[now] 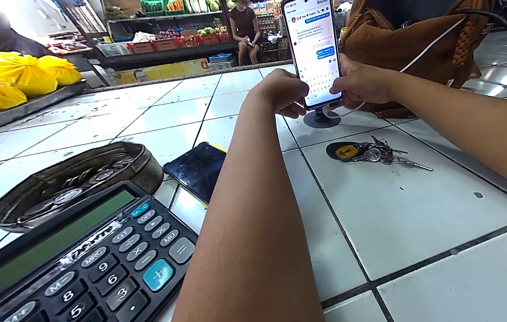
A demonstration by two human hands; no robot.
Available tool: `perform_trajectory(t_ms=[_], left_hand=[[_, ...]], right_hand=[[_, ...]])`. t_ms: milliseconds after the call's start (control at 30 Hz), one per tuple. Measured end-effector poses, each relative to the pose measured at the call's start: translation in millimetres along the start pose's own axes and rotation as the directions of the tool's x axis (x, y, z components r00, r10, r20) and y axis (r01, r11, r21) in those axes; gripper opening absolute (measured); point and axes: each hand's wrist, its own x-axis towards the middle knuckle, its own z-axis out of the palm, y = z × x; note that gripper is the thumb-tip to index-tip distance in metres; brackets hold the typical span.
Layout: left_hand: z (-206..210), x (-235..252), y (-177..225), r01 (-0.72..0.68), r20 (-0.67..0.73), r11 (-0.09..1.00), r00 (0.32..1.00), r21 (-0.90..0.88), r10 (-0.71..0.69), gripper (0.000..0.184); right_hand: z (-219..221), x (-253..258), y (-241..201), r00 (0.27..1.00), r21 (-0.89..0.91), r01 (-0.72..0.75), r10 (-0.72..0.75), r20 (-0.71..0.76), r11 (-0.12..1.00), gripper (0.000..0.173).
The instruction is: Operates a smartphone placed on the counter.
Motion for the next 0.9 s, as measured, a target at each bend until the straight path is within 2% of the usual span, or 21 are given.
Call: perform_trajectory(t_ms=[533,900], left_hand=[[-0.4,1.0,-1.1,-0.011,-0.03,1.0,1.0,-0.026,0.01,0.028],[-1.4,1.5,-1.2,-0.009,-0.015,1.0,1.0,0.011,0.009,0.024]], right_hand=[[-5.7,0.2,2.4,0.997,0.048,0.008,-0.012,0.072,0.999,0.069],[-4.1,0.0,1.0,0.998,0.049,0.001,-0.004,0.06,0.999,0.066]])
